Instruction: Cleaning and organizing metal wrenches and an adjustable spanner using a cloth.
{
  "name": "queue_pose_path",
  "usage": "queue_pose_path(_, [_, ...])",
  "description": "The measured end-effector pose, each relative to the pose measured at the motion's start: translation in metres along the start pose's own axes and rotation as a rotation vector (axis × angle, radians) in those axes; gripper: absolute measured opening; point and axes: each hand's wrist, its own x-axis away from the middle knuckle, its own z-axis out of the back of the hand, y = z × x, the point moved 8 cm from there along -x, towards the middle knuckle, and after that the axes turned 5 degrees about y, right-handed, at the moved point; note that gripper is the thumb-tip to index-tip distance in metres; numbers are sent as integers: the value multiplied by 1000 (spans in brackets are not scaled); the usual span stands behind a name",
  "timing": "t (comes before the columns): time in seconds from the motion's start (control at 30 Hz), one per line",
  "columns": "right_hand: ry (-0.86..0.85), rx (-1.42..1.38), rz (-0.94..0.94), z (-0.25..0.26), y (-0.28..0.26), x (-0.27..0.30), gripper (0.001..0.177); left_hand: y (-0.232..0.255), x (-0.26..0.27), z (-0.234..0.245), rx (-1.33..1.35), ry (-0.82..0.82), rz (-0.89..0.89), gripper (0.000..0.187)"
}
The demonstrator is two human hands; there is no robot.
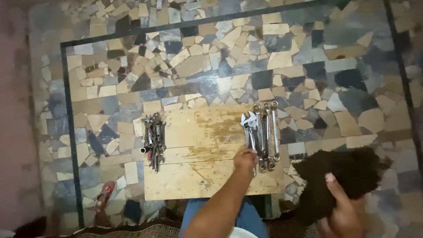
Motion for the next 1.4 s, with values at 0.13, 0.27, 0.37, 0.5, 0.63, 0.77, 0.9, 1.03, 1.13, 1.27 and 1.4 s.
queue_pose_path(0.13, [-10,157,1,-25,-17,-2,42,37,31,1,-544,106,-147,9])
queue_pose_path(0.27, [-12,122,-91,-64,-17,1,50,98,28,14,-963,-11,-594,16])
queue_pose_path(0.37, [-129,30,-10,-89,-10,-4,50,158,32,42,-1027,-120,-659,18])
queue_pose_path(0.5, [-241,1,-58,-125,6,3,46,258,45,126,-1115,117,-941,14])
queue_pose_path(0.63, [-251,43,-28,-163,8,25,48,320,42,222,-1068,482,-979,19])
queue_pose_path(0.77, [-202,93,-127,-187,15,41,46,356,76,248,-1120,600,-1071,30])
queue_pose_path(0.9, [-262,143,-64,-201,18,53,46,363,64,249,-1198,429,-1082,29])
queue_pose_path(1.03, [-331,78,-40,-216,16,69,54,363,47,241,-1304,388,-1029,23])
queue_pose_path(1.13, [-424,-65,-240,-210,35,69,52,366,49,237,-1278,402,-982,23])
queue_pose_path(1.27, [-360,-131,-290,-176,67,55,56,361,26,248,-1363,416,-988,21])
queue_pose_path(1.4, [-533,-424,-484,-191,80,74,72,360,17,245,-1417,357,-1151,19])
